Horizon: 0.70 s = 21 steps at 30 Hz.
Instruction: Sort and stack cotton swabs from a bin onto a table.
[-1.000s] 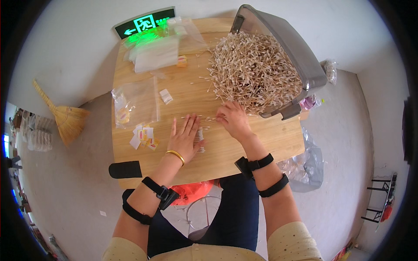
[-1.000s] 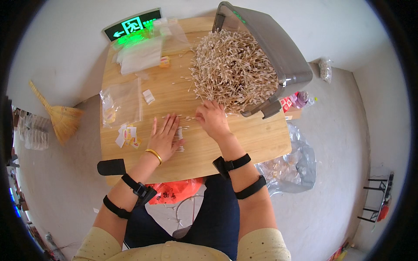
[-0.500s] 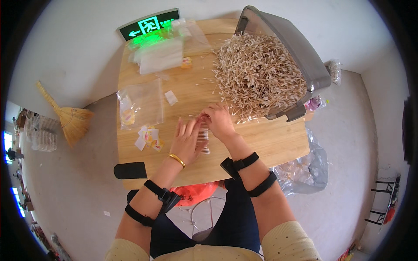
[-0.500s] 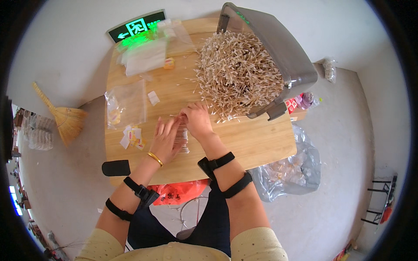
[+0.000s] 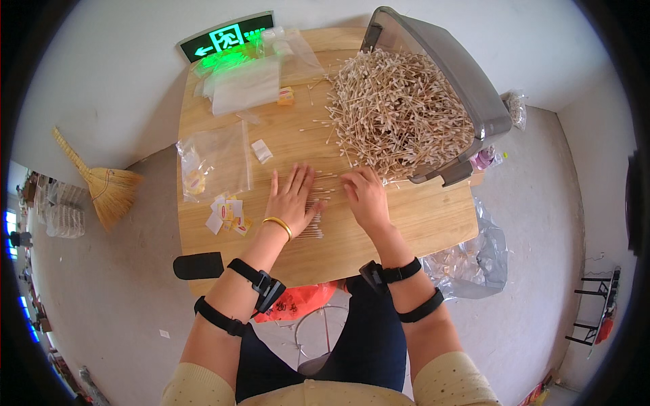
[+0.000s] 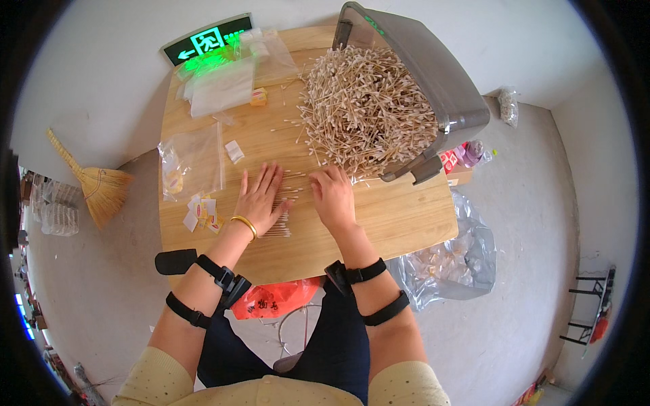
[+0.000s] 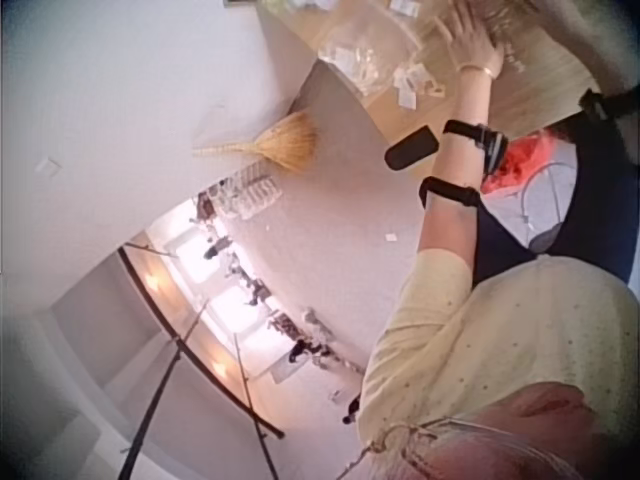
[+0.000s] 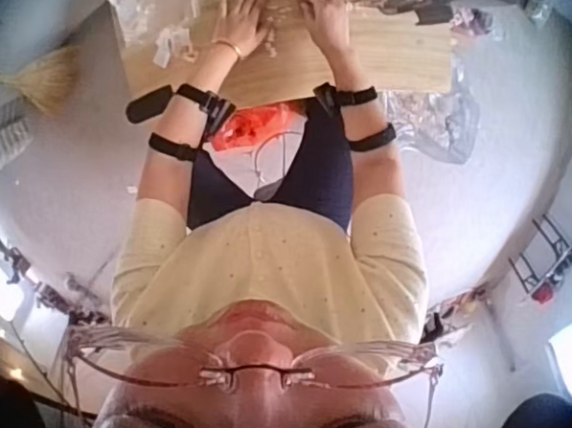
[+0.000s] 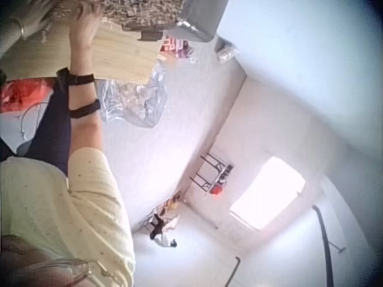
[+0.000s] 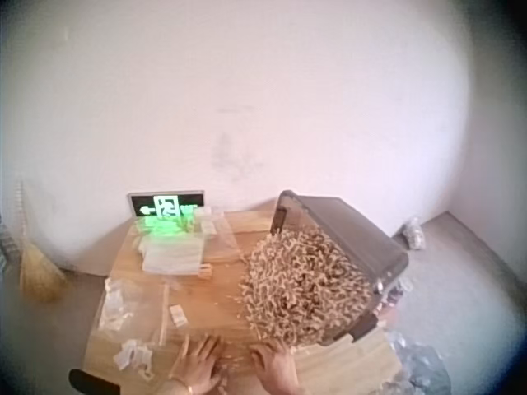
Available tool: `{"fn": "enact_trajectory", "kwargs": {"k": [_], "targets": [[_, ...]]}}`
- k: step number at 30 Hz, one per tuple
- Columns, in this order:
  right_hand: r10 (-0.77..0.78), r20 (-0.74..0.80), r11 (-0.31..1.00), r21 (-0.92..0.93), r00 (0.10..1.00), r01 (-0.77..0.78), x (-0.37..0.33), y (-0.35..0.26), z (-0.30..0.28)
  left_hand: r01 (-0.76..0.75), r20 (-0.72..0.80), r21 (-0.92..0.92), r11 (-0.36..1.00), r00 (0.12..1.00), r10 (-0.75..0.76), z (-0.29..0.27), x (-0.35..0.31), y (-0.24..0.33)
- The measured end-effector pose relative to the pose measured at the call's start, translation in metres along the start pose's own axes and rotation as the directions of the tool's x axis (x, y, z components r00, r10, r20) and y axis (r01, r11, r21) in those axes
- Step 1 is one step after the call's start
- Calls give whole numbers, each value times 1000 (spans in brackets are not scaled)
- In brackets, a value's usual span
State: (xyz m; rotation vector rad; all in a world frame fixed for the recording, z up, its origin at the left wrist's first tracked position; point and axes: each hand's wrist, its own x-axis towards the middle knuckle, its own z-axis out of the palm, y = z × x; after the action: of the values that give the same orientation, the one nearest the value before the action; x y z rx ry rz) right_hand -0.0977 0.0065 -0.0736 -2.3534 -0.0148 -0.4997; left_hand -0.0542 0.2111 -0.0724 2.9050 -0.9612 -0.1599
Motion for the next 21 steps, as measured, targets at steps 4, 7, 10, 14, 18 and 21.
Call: {"fn": "enact_trajectory", "kwargs": {"k": [4, 7, 10, 14, 18, 21], "targets": [[40, -88, 998, -39, 995, -44, -8, -11, -3, -9, -38, 19, 1000, 999, 10, -4, -8, -4], [88, -110, 992, -81, 990, -97, -11, 5, -18, -56, 2, -21, 998, 998, 56, -17, -18, 0], [86, -121, 979, -172, 989, -106, -7, 15, -21, -77, 29, -56, 995, 996, 79, -29, -17, 8], [34, -148, 964, -256, 988, -72, 29, 0, 2, -87, -42, 4, 996, 995, 87, -10, -23, 6], [80, -122, 918, -379, 989, -121, 46, 12, 14, -91, -119, 7, 996, 989, 92, -5, -34, 6], [142, -15, 928, -345, 990, -139, 45, 8, 18, 8, -123, -117, 993, 992, -23, -3, -49, -2]]}}
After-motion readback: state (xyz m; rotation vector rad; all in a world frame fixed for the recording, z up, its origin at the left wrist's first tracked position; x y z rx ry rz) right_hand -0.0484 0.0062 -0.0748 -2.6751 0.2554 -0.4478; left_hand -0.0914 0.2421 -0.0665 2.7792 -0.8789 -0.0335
